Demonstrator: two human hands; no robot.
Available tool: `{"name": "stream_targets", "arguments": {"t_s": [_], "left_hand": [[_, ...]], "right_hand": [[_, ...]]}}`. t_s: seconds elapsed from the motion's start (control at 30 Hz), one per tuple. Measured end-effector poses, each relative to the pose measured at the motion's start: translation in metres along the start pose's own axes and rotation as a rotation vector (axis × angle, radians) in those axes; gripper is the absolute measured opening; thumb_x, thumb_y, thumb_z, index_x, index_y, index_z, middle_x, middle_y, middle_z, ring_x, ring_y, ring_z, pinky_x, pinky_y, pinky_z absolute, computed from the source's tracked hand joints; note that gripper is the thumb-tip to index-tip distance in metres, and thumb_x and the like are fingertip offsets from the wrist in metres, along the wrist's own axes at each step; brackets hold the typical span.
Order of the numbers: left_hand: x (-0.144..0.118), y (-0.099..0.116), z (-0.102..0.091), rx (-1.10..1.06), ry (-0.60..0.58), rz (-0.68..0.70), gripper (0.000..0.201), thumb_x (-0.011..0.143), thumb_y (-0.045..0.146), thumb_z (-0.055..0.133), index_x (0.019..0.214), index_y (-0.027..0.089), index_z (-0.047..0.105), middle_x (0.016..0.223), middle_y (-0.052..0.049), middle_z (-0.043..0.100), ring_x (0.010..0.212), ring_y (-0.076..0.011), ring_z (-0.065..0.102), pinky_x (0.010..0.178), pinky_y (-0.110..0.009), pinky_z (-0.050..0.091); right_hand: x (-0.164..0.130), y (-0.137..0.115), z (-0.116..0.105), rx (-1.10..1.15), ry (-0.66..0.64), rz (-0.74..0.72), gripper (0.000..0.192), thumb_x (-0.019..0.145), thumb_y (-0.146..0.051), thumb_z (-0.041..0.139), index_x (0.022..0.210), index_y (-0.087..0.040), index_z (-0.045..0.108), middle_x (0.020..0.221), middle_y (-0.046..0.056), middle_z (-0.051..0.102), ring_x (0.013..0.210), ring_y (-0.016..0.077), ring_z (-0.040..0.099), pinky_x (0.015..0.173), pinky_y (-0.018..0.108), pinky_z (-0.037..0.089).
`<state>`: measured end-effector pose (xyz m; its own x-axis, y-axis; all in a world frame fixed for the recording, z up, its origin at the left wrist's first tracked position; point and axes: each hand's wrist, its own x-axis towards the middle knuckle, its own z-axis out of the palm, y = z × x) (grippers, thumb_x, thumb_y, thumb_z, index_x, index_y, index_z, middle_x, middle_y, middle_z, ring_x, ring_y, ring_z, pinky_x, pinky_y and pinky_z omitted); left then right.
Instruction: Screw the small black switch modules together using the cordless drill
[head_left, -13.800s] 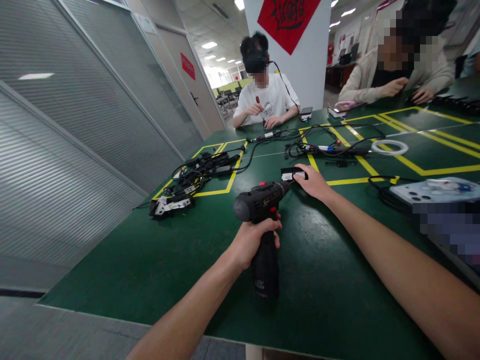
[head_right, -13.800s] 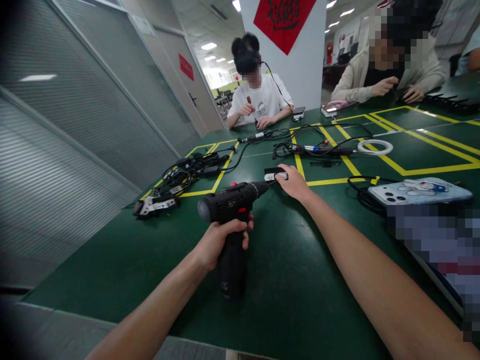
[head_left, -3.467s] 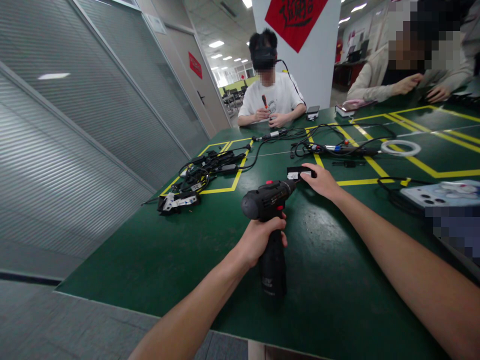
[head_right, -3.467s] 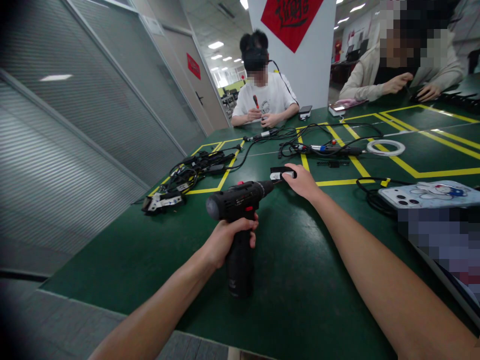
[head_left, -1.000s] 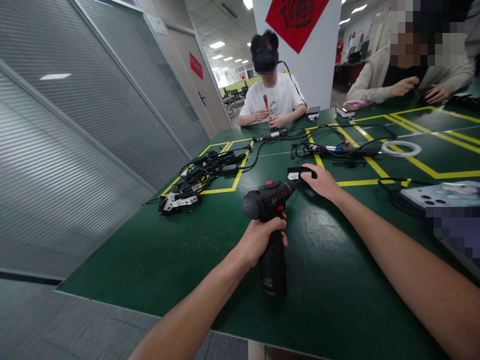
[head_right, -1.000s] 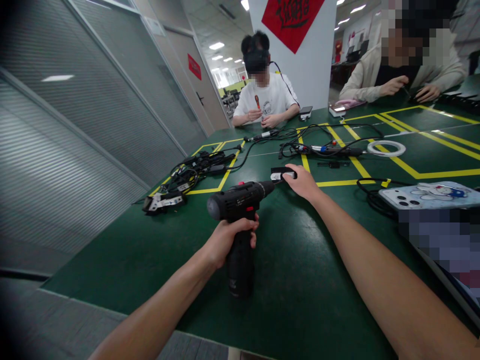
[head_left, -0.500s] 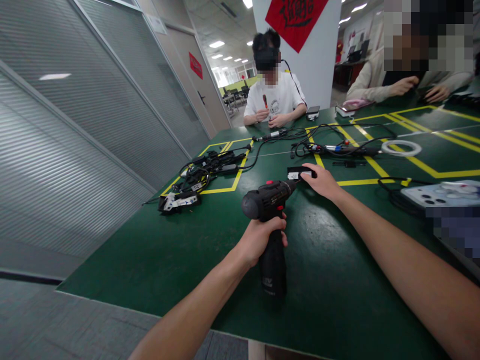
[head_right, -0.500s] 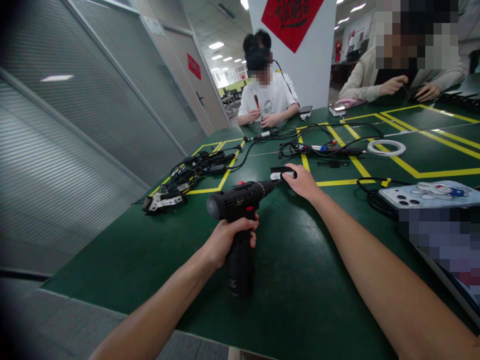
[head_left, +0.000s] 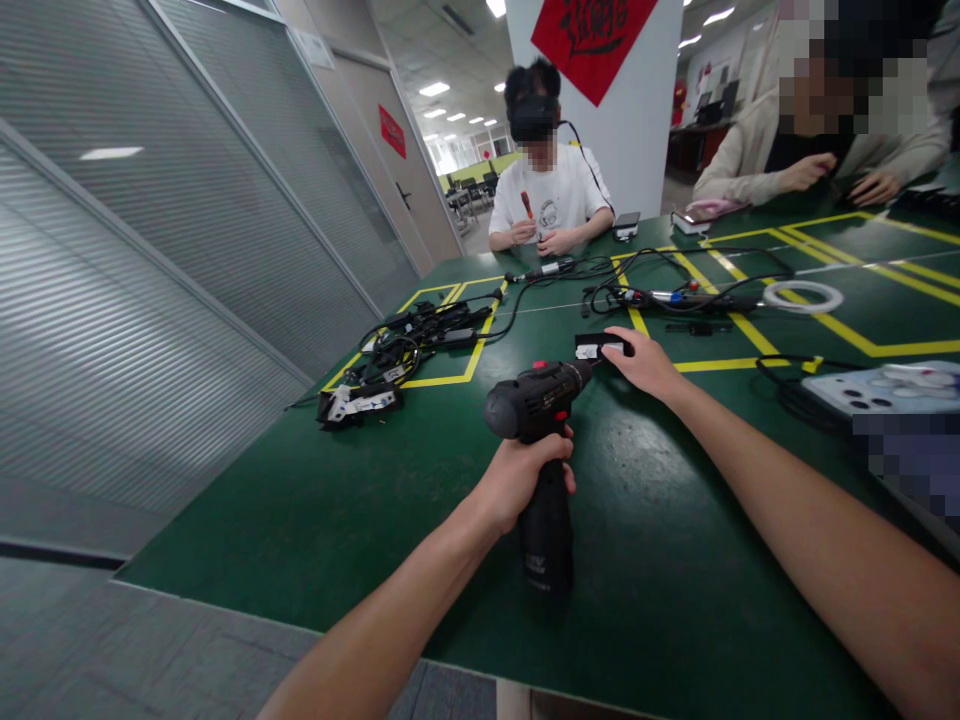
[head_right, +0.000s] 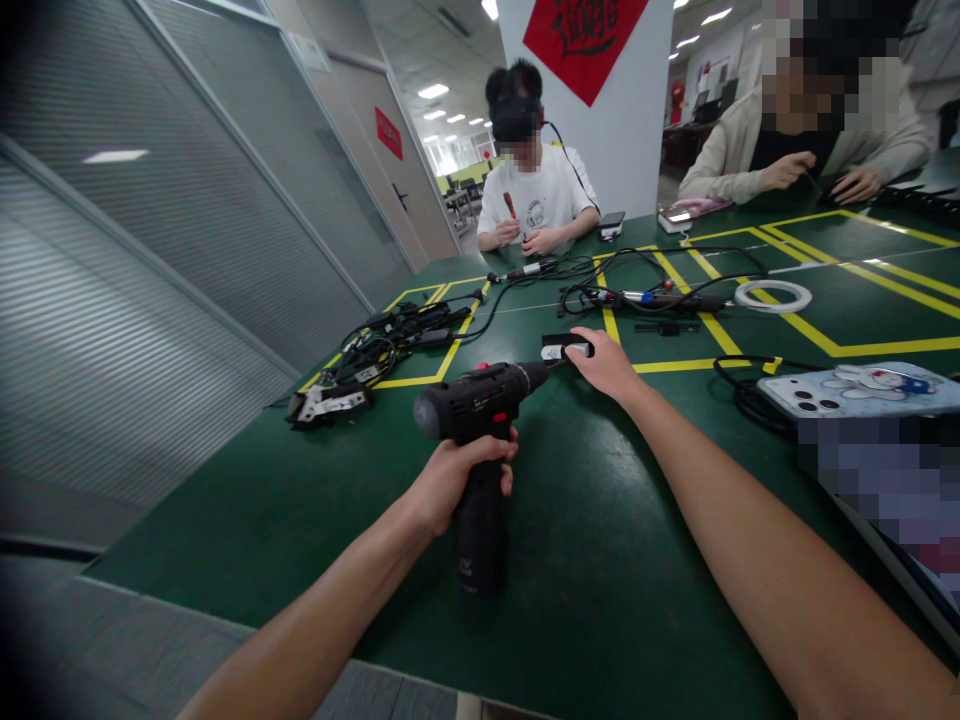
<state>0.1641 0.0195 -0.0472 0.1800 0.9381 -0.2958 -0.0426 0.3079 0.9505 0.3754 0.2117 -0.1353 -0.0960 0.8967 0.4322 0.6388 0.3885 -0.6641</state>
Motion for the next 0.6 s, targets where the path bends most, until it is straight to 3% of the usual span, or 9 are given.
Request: {"name": "stream_targets", "arguments": {"t_s": [0.6], "left_hand": [[0.0004,-0.0003,0.0002,-0.012,0.009,-0.007,0.022,0.070,0.023,0.063,0.090,0.013,0.060,0.067,-0.001,0.057,0.050,-0.0107,0.056,0.052,-0.024,0.043]], "right_hand": [[-0.0007,-0.0004,0.0002,0.013,0.009,-0.008,0.044,0.086,-0.039,0.056,0.125,-0.021,0.063,0.122,0.009,0.065,0.110,0.0254,0.061,0.097,0.039,0.046]]}}
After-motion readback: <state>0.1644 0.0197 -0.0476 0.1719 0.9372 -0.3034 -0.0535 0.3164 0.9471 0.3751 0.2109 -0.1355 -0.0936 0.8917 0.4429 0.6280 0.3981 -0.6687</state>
